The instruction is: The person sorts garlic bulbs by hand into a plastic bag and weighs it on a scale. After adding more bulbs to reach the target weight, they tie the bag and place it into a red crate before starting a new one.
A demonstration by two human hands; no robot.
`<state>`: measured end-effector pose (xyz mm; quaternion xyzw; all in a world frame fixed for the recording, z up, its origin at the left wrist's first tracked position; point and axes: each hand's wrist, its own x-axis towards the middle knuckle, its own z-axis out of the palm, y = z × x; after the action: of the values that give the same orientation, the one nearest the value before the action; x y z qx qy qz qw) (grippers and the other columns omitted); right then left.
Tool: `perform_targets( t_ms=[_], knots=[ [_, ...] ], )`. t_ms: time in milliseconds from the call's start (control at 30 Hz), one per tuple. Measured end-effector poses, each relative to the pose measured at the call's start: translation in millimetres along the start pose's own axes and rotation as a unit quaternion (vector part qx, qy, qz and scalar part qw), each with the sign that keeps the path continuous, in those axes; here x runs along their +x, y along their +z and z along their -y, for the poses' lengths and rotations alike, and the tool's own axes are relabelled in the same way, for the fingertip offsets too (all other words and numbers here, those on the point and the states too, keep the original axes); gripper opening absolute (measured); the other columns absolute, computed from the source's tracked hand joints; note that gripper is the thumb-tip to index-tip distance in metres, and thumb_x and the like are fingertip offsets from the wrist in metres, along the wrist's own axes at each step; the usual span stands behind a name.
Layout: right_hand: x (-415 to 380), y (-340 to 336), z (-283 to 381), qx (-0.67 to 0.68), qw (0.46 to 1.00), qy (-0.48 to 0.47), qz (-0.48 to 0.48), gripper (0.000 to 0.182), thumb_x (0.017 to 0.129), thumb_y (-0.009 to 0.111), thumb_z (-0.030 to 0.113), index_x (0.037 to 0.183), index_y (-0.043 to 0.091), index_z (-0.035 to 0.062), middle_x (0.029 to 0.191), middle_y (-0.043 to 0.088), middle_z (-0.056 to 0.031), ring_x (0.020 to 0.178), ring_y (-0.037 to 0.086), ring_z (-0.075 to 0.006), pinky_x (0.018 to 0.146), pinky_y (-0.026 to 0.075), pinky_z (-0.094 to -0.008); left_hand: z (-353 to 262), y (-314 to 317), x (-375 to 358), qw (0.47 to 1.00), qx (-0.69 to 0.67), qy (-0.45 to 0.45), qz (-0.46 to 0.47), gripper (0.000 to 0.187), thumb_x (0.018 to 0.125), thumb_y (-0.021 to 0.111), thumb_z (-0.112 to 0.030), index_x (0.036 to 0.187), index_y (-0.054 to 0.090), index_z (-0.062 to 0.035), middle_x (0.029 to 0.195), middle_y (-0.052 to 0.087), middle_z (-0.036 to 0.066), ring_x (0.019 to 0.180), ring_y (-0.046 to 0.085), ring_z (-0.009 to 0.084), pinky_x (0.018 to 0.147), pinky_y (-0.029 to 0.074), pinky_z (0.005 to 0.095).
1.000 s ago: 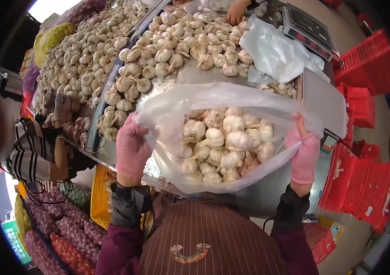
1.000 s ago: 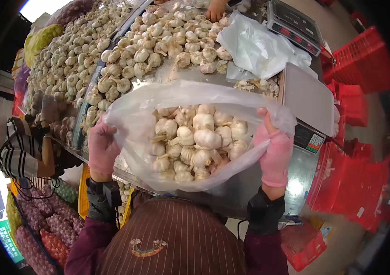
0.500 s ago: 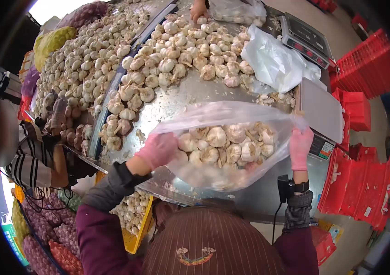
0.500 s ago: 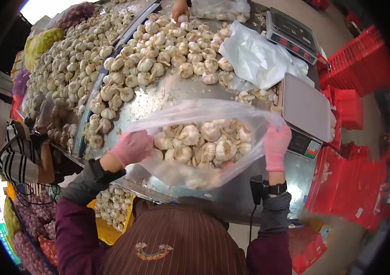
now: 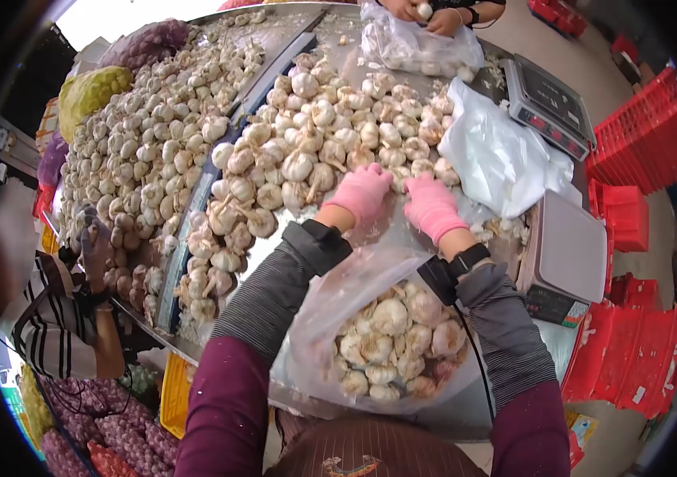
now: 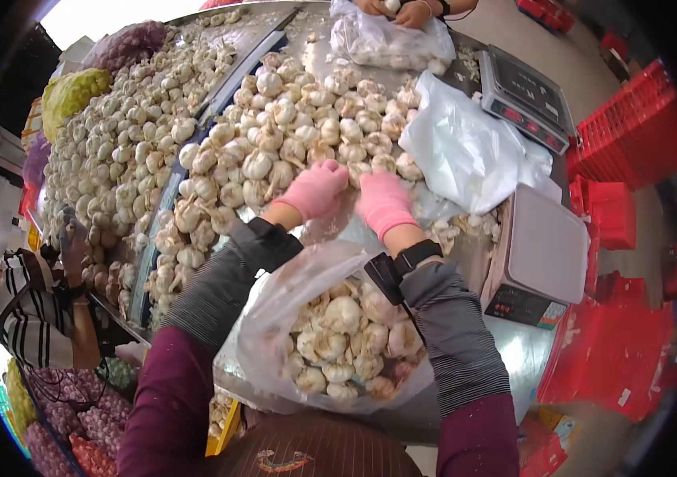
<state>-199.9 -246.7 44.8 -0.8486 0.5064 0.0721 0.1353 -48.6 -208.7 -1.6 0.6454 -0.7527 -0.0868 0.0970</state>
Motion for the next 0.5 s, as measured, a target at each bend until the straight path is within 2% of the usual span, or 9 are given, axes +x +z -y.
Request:
perform_targets(
  t_ms=[100,200,267,300,333,367,400,433,500],
  knots=[
    [12.7,17.0,-12.7,-0.014,0.998,0.014,0.063,0.047,0.075,0.065,0.012,0.121,0.056,0.0202,0.119,0.054,-0.0121,0.105,0.058,-0.0322,0.094,0.046,-0.0427,2.3,17.0,13.2,1.0,0.022,-0.018,-0.014,0.035,0.07,0.065,-0.016,0.103,0.058,-0.0101,0.1,0.058,0.015,0.1,0.055,0.0329,0.083,0.048,0.0448],
    [12.7,32.3,-26.9,0.016,0.995,-0.002,0.097,0.045,0.075,0.069,0.012,0.118,0.057,0.0169,0.125,0.053,-0.012,0.115,0.052,-0.0349,0.094,0.048,-0.0427,14.9,35.3,-0.7,0.996,-0.05,0.016,0.071,0.035,0.073,0.063,-0.013,0.108,0.06,-0.0129,0.112,0.055,0.015,0.099,0.056,0.0336,0.082,0.05,0.0423],
    [17.8,39.2,-33.4,0.263,0.953,-0.005,0.15,0.037,0.077,0.064,0.009,0.113,0.056,0.0094,0.108,0.06,-0.0133,0.1,0.06,-0.0334,0.087,0.051,-0.0407,17.1,9.7,-16.8,0.964,-0.254,-0.072,0.027,0.031,0.073,0.06,-0.012,0.105,0.06,-0.0095,0.109,0.055,0.015,0.092,0.058,0.0338,0.079,0.05,0.0403],
    [11.4,30.6,-30.6,0.514,0.828,0.062,0.217,0.03,0.074,0.059,0.004,0.104,0.056,0.0033,0.088,0.062,-0.011,0.083,0.062,-0.0264,0.073,0.053,-0.0353,15.1,-7.4,-25.0,0.792,-0.567,-0.203,0.102,0.028,0.075,0.055,-0.013,0.102,0.057,-0.0078,0.104,0.054,0.013,0.086,0.058,0.0312,0.072,0.051,0.0375],
    [6.4,24.2,-26.5,0.518,0.825,0.061,0.22,0.03,0.074,0.059,0.004,0.104,0.056,0.0033,0.088,0.062,-0.011,0.083,0.062,-0.0264,0.073,0.053,-0.0353,13.8,-13.9,-34.6,0.793,-0.564,-0.207,0.104,0.028,0.075,0.055,-0.013,0.102,0.057,-0.0078,0.104,0.054,0.013,0.086,0.058,0.0312,0.072,0.051,0.0375],
    [0.7,19.7,-21.4,0.688,0.681,0.07,0.241,0.028,0.075,0.058,0.003,0.103,0.057,0.0024,0.091,0.061,-0.0104,0.081,0.061,-0.0231,0.07,0.052,-0.0334,12.1,-17.9,-46.7,0.542,-0.808,-0.223,0.063,0.028,0.076,0.052,-0.014,0.103,0.056,-0.0067,0.099,0.056,0.013,0.084,0.057,0.0283,0.068,0.05,0.0355],
    [-4.4,16.8,-15.9,0.824,0.503,0.077,0.25,0.026,0.076,0.058,0.003,0.103,0.057,0.0014,0.093,0.061,-0.0097,0.079,0.06,-0.0198,0.067,0.051,-0.0315,10.8,-20.9,-57.7,0.225,-0.951,-0.213,0.009,0.028,0.077,0.05,-0.014,0.103,0.054,-0.0056,0.093,0.058,0.013,0.083,0.056,0.0254,0.064,0.05,0.0335],
    [-7.9,14.8,-9.9,0.826,0.497,0.077,0.254,0.026,0.076,0.058,0.003,0.103,0.057,0.0014,0.093,0.061,-0.0097,0.079,0.06,-0.0198,0.067,0.051,-0.0315,7.6,-22.4,-63.3,0.202,-0.964,-0.172,0.008,0.024,0.079,0.052,-0.015,0.1,0.054,-0.0048,0.094,0.056,0.013,0.079,0.057,0.0245,0.057,0.046,0.0306],
    [-15.2,5.6,2.6,0.857,0.428,-0.004,0.287,0.026,0.075,0.057,0.001,0.101,0.058,0.0021,0.093,0.058,-0.0076,0.077,0.058,-0.0171,0.066,0.049,-0.0289,6.8,-26.5,-69.6,0.23,-0.963,-0.141,0.021,0.022,0.079,0.053,-0.015,0.099,0.053,-0.0042,0.093,0.056,0.013,0.077,0.056,0.024,0.056,0.045,0.0301]
  ],
)
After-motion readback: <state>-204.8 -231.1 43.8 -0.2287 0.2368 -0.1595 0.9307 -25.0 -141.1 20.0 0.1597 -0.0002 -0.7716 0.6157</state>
